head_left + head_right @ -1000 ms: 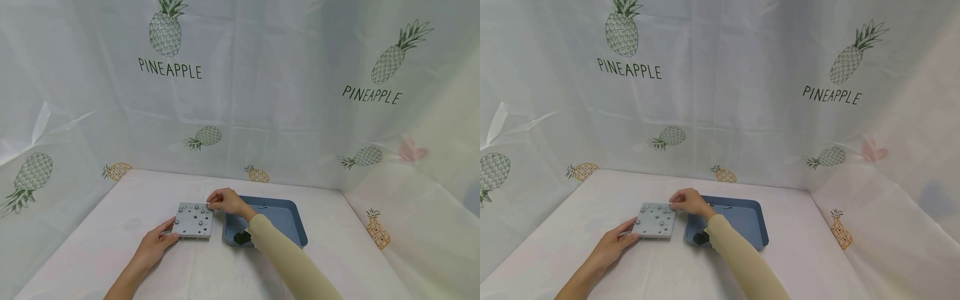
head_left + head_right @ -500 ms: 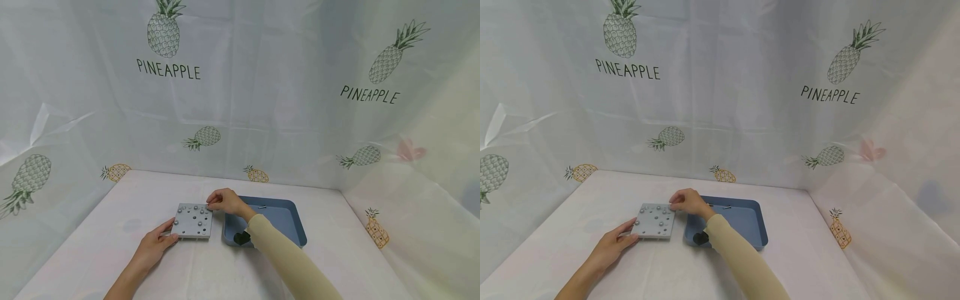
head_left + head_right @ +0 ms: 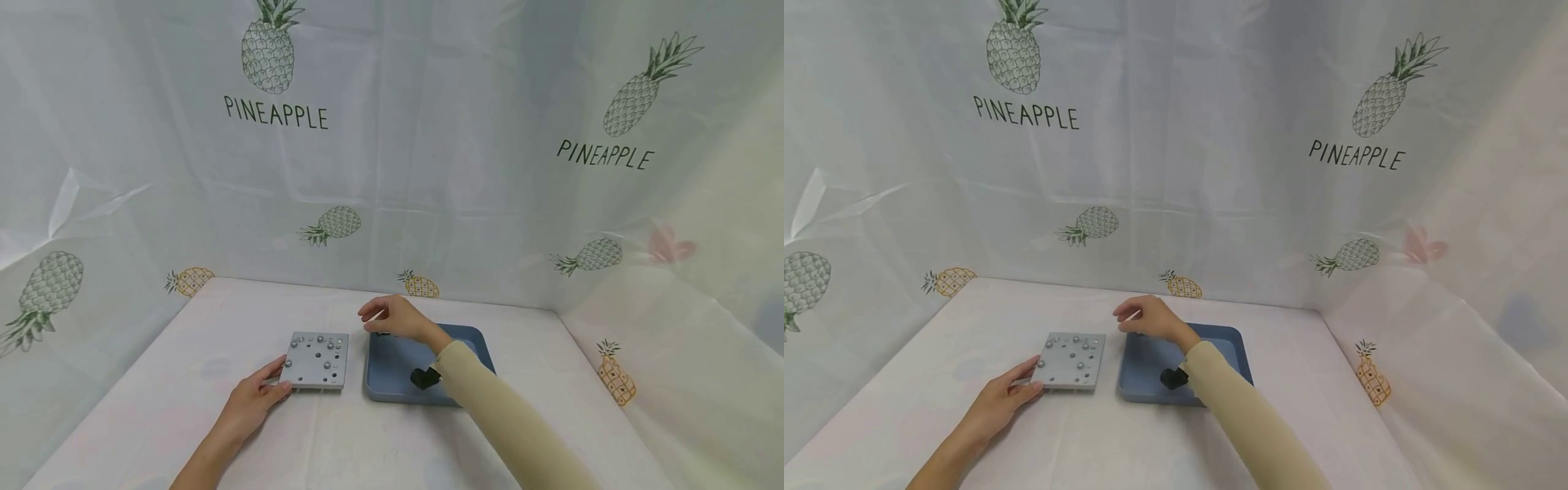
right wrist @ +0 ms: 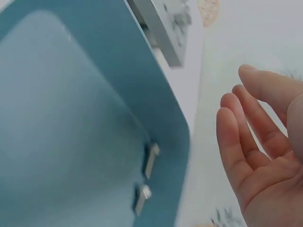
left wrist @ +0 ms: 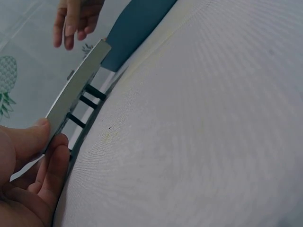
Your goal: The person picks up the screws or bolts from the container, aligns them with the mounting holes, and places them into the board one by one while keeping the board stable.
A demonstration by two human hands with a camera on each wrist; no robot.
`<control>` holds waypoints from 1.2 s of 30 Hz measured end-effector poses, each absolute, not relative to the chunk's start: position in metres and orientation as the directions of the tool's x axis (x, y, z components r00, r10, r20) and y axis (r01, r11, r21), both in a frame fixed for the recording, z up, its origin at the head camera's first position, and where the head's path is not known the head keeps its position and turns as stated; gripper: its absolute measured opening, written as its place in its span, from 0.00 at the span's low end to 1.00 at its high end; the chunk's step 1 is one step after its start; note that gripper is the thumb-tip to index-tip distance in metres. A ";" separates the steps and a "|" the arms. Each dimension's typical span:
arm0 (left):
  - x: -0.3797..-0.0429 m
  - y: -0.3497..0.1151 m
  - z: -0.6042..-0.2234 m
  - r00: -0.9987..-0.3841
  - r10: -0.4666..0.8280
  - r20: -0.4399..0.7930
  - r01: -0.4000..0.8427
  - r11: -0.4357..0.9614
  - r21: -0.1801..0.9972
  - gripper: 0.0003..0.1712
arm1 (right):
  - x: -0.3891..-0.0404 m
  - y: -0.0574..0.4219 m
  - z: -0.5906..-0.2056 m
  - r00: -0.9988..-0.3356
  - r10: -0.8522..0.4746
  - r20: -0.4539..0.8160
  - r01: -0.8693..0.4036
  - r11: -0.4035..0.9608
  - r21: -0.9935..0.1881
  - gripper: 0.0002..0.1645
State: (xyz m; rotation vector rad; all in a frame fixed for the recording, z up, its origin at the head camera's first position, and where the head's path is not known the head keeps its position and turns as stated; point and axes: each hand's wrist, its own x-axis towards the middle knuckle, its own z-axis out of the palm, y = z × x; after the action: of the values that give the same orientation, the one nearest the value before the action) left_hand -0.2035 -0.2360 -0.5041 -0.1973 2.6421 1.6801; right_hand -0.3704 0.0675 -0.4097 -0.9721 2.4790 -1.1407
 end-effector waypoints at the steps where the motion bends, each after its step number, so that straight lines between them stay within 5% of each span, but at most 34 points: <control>1: -0.204 -0.236 -0.504 -0.992 -0.103 -0.070 -0.107 0.422 0.900 0.40 | -0.370 0.076 -0.406 -0.748 -0.661 0.058 -0.481 0.480 -0.734 0.16; 18: -0.204 -0.232 -0.502 -0.993 -0.088 -0.077 -0.107 0.409 0.906 0.40 | -0.379 0.194 -0.404 -0.771 -0.636 0.037 -0.539 0.620 -0.570 0.23; 36: -0.202 -0.233 -0.500 -0.991 -0.096 -0.089 -0.121 0.409 0.905 0.40 | -0.385 0.200 -0.435 -0.796 -0.600 -0.074 -0.534 0.755 -0.381 0.25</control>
State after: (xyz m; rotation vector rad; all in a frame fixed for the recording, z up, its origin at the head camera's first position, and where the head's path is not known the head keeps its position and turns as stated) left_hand -0.2015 -0.2333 -0.5002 -0.2010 2.6170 1.6833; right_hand -0.3850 0.2000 -0.4354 -0.9012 2.7603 -0.5132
